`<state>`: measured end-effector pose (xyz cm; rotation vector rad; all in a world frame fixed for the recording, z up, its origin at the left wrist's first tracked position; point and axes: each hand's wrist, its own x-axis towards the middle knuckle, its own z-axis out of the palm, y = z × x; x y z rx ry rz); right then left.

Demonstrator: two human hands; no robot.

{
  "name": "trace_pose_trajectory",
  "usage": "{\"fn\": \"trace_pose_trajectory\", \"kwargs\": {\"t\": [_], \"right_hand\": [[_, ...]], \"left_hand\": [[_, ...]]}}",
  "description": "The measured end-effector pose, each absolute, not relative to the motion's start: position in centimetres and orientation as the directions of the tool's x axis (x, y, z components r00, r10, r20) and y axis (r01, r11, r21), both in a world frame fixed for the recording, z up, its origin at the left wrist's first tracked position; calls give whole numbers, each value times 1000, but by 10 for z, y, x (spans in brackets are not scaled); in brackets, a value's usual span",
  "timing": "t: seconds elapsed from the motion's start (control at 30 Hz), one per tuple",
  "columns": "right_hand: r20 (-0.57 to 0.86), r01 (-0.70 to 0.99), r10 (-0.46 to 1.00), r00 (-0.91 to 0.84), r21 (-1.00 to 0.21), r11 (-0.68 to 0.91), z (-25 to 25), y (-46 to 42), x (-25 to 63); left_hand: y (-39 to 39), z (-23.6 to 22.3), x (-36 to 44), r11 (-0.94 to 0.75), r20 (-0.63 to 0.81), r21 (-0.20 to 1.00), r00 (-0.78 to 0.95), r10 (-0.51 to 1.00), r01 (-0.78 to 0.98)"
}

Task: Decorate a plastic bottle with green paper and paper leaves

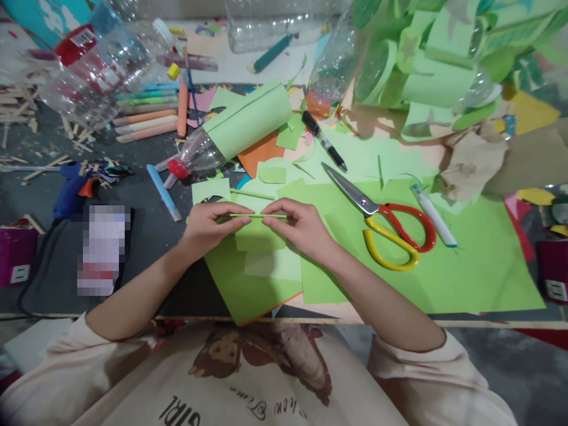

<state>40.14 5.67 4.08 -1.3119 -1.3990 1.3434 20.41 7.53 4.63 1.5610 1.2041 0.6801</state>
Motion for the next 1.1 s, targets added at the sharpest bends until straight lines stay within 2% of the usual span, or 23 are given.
{"fn": "trace_pose_trajectory", "kwargs": {"t": [0.3,0.77,1.1], "right_hand": [[-148,124,975,-166,-984,-128,42,56,403],[-124,163,965,-232,-983,-87,46,59,408],[-175,142,967,-185,-978,-150,44,59,406]], "left_hand": [[75,46,204,-1,-145,916,334,931,401],[78,47,202,5,-126,933,315,941,360],[79,46,203,42,-159,935,310,937,353]]}}
